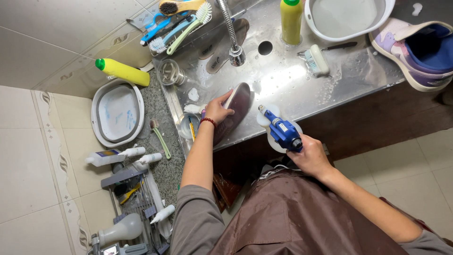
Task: Cleaning and preparing the sole of a shoe using a spray gun, brushes, and scraping tools at a sink.
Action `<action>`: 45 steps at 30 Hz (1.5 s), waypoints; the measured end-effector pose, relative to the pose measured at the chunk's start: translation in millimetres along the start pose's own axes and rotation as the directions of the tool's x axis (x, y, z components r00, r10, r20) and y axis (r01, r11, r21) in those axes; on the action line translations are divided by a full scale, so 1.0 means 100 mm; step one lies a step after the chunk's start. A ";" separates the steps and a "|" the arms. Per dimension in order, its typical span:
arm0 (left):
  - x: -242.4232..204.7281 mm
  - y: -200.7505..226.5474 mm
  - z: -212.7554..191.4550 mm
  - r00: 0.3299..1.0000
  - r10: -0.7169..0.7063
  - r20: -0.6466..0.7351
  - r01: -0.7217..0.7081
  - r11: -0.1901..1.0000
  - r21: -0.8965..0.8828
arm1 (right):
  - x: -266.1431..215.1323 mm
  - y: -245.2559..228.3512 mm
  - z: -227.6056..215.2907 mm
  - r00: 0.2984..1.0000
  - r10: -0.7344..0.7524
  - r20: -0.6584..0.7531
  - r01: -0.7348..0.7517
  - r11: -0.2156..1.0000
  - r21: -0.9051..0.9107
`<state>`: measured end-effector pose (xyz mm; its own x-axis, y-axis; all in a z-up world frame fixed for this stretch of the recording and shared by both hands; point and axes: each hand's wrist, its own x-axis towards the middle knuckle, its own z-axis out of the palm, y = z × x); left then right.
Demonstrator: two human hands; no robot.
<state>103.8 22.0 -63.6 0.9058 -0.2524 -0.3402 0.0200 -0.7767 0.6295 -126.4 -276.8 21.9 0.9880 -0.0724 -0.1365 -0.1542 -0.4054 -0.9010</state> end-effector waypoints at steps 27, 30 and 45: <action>0.09 -0.03 -0.08 0.998 -0.018 0.063 0.040 0.935 -0.353 | 0.04 -0.07 -0.08 0.998 -0.055 0.012 0.055 0.998 0.002; 0.11 -0.06 -0.06 0.998 0.006 0.059 0.018 0.917 -0.398 | 0.03 -0.06 -0.08 0.999 -0.029 0.016 0.030 1.000 -0.011; 0.11 -0.08 -0.05 0.998 -0.020 0.053 0.037 0.932 -0.361 | 0.04 0.06 -0.05 0.995 0.091 0.029 -0.093 0.995 0.043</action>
<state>115.9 28.6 -68.9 0.8817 -0.2671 -0.3888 0.2051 -0.5252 0.8259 -123.5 -284.1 18.1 0.9696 -0.0824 -0.2303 -0.2444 -0.3572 -0.9015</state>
